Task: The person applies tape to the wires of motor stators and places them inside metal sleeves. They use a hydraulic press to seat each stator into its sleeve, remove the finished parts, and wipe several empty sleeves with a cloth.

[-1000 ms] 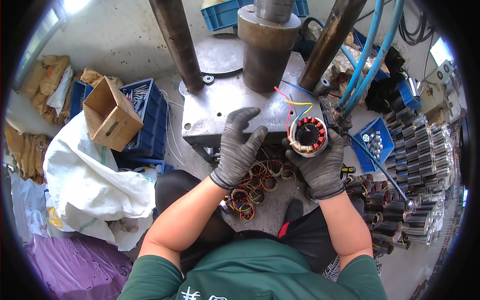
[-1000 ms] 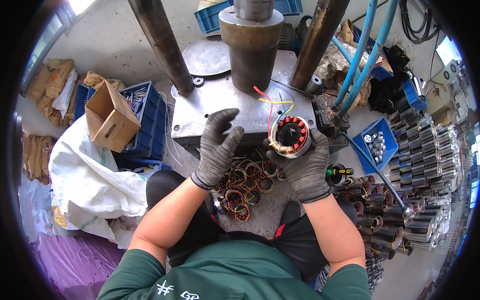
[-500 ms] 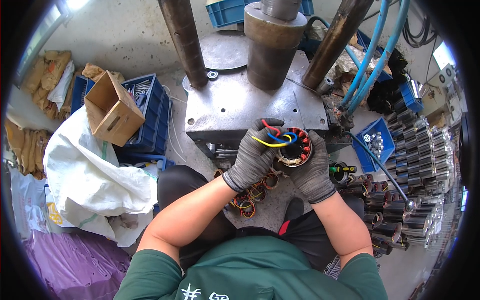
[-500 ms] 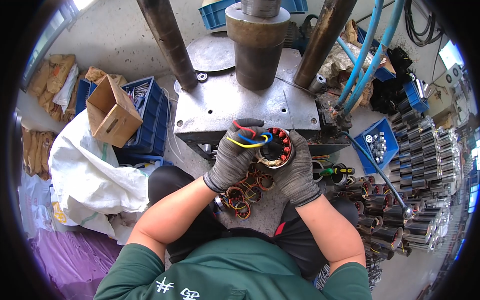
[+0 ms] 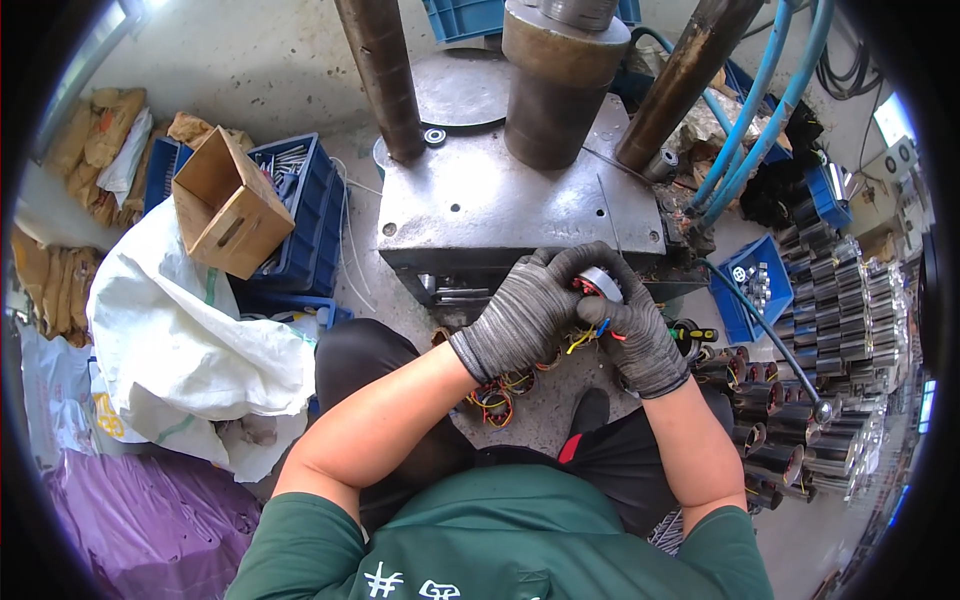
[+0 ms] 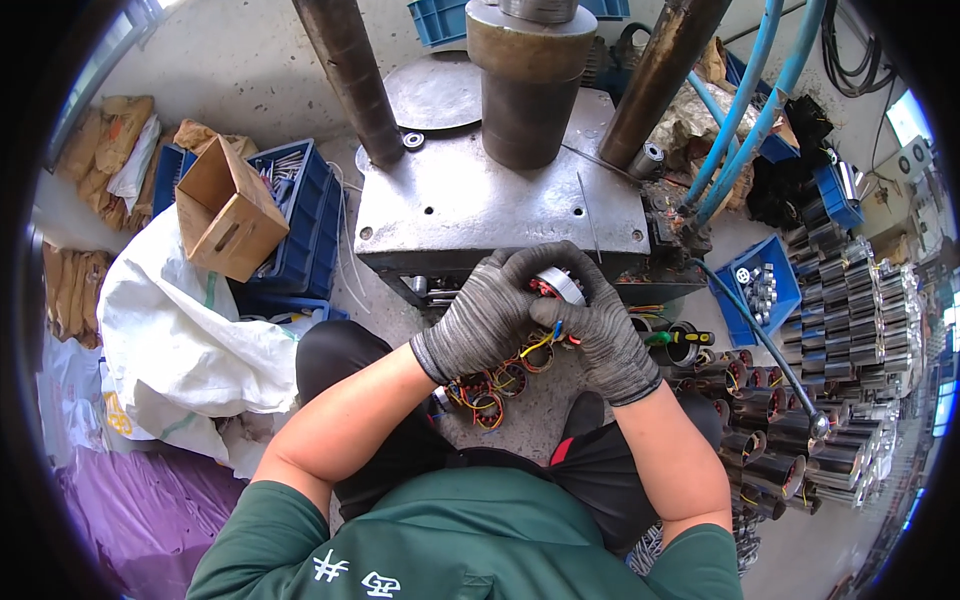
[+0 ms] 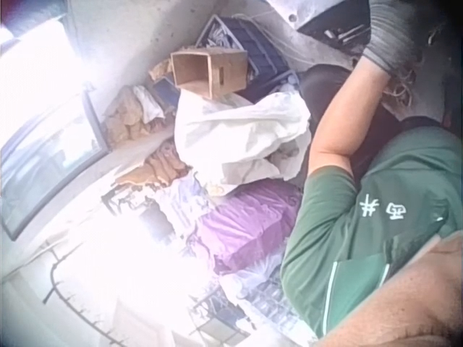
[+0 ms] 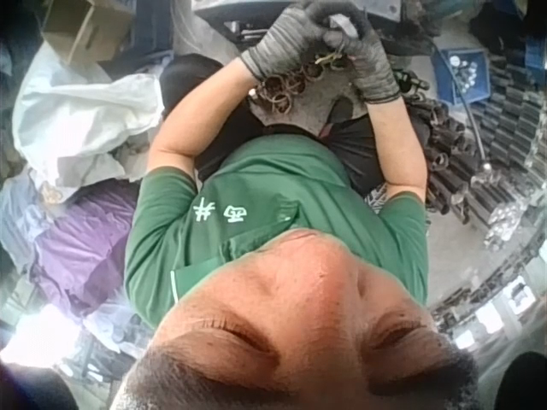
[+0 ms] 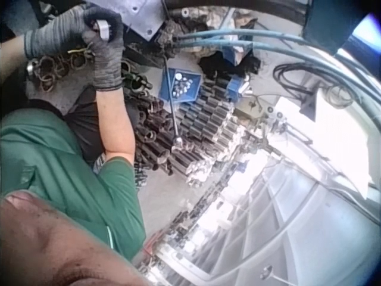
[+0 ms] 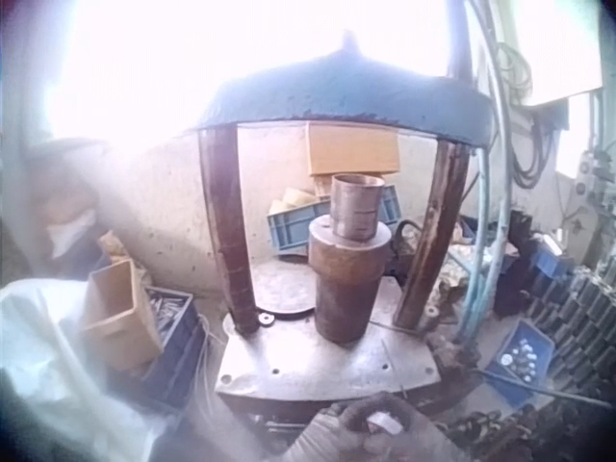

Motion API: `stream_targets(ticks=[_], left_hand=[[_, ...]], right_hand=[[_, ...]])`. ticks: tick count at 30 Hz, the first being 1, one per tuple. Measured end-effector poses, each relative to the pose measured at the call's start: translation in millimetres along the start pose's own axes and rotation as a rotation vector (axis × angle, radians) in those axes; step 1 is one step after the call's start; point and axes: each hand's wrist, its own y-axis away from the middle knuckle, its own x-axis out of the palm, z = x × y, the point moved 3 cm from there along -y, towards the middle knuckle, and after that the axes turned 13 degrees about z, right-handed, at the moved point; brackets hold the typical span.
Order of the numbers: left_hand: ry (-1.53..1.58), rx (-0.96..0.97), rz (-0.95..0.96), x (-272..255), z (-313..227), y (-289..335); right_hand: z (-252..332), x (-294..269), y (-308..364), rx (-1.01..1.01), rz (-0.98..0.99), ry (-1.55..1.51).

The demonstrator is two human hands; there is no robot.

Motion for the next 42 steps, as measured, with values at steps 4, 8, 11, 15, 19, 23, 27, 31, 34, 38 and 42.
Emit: stream_targets(ticks=[4,8,11,15,19,23,27,31,34,38,42], left_hand=[[0.127,-0.066,-0.005,-1.5,5.1,-3.1],[0.458,-0.111,0.03,-2.5,7.3,-3.3],[0.339,0.126,-0.098,-11.0,1.3,-3.3],[0.28,0.119,-0.143,-12.3,1.4,3.9],[0.409,0.124,-0.237,-5.1,3.8,7.5],[0.636,-0.012,-0.265,3.4,13.2,6.5],[0.541,-0.085,-0.161,5.8,16.4,5.9],[0.552,-0.174,-0.129,7.3,17.9,4.2],[0.524,-0.244,-0.138,8.2,18.5,0.6],[0.513,-0.286,-0.148,5.1,19.7,-0.2],[0.613,-0.368,-0.111,6.3,25.0,2.2]], right_hand=[[-2.7,1.8,1.0,0.062,0.031,0.239],[-8.3,0.9,4.8,0.024,0.038,0.188],[-9.1,-2.5,8.2,-0.008,0.001,0.093],[-7.0,-5.6,8.7,-0.052,-0.016,-0.006],[-6.3,-5.2,10.2,-0.053,-0.003,0.001],[-6.1,-8.3,10.9,-0.056,-0.021,0.014],[-10.0,-11.8,8.4,-0.027,-0.013,0.081],[-16.8,-10.1,8.7,-0.032,-0.04,0.1],[-21.9,-5.4,8.4,0.005,-0.045,0.214],[-22.6,-0.6,9.3,0.043,-0.007,0.108],[-14.5,1.0,8.7,0.092,0.064,-0.001]])
